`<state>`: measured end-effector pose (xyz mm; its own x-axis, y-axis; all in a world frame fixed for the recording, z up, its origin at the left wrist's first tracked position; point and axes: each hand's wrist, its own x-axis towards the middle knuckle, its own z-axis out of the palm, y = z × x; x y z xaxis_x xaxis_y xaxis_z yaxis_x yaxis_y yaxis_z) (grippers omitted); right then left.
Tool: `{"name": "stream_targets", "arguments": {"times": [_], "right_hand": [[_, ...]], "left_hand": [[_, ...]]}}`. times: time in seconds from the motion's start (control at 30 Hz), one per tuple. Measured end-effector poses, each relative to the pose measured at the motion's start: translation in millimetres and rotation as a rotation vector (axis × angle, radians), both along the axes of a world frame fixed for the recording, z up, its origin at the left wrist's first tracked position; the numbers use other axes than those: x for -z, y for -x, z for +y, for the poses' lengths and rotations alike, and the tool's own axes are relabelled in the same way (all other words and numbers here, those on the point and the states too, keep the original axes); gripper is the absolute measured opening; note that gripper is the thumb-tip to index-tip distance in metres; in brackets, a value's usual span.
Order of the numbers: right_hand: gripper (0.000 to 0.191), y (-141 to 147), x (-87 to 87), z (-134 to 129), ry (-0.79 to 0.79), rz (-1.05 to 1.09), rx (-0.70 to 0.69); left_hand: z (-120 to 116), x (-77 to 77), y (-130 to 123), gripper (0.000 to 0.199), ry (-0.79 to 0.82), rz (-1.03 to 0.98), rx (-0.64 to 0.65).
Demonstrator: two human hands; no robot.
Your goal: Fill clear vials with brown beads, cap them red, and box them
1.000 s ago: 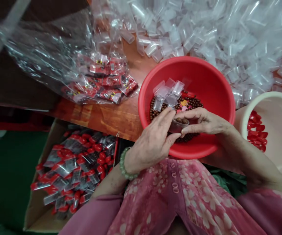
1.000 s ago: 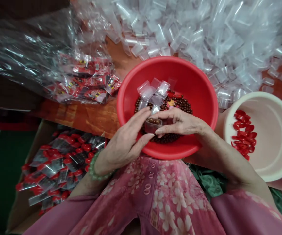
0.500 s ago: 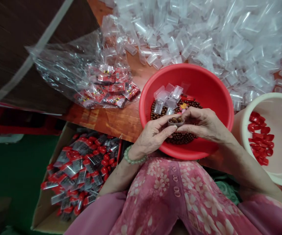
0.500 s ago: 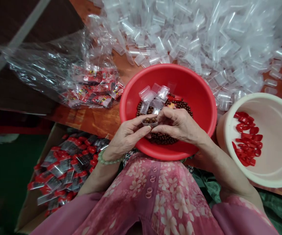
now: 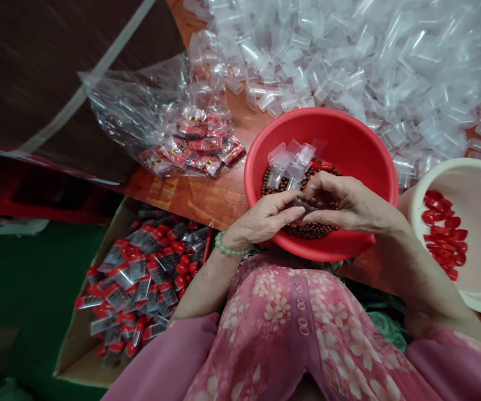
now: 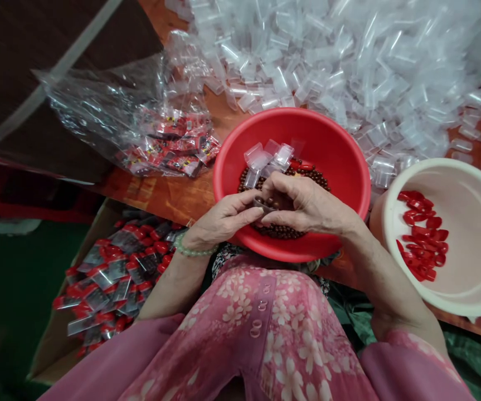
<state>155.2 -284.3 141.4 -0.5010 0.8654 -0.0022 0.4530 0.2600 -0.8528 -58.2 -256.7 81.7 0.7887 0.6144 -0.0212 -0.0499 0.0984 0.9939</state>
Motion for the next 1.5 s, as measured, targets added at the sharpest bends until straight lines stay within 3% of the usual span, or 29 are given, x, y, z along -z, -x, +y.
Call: {"name": "stream_targets", "arguments": {"times": [0.17, 0.3, 0.37, 0.47, 0.6, 0.73, 0.87, 1.0, 1.17, 1.37, 1.5], "right_hand": [[0.036, 0, 18.0, -10, 0.043, 0.133, 0.078], [0.035, -10, 23.8, -23, 0.006, 0.167, 0.160], [0.032, -20, 21.3, -27, 0.030, 0.021, 0.092], [0.022, -38, 19.4, -20, 0.041, -0.444, -0.028], [0.019, -60, 33.0, 19, 0.029, -1.003, 0.042], [0.031, -71, 57.6, 63, 0.021, -1.098, 0.134], [0.033, -72, 81.2, 84, 0.053, -1.122, 0.140], [0.032, -69, 91.0, 84, 0.079, -1.080, 0.104], [0.030, -73, 74.5, 71, 0.065, -0.950, 0.158], [0.042, -63, 56.9, 37, 0.251, -0.155, 0.385], [0.039, -38, 43.7, 19, 0.233, 0.073, 0.460]], "left_hand": [[1, -4.2, -1, 0.030, -0.058, 0.045, -0.011], [1, -2.7, -1, 0.030, 0.009, 0.034, -0.016], [1, -0.6, -1, 0.032, 0.060, 0.028, -0.021], [1, 1.4, -1, 0.035, 0.145, -0.008, -0.058], [0, 0.3, -4, 0.034, 0.247, -0.072, -0.127], [-2, 0.0, -8, 0.036, 0.290, -0.088, -0.222], [0, 4.0, -9, 0.040, 0.341, -0.157, -0.226], [4, 7.0, -6, 0.053, 0.398, -0.201, -0.176], [7, 8.9, -5, 0.062, 0.408, -0.201, -0.148], [6, 11.4, -6, 0.057, 0.394, -0.219, -0.140], [3, 9.6, -8, 0.049, 0.347, -0.217, -0.189]]}}
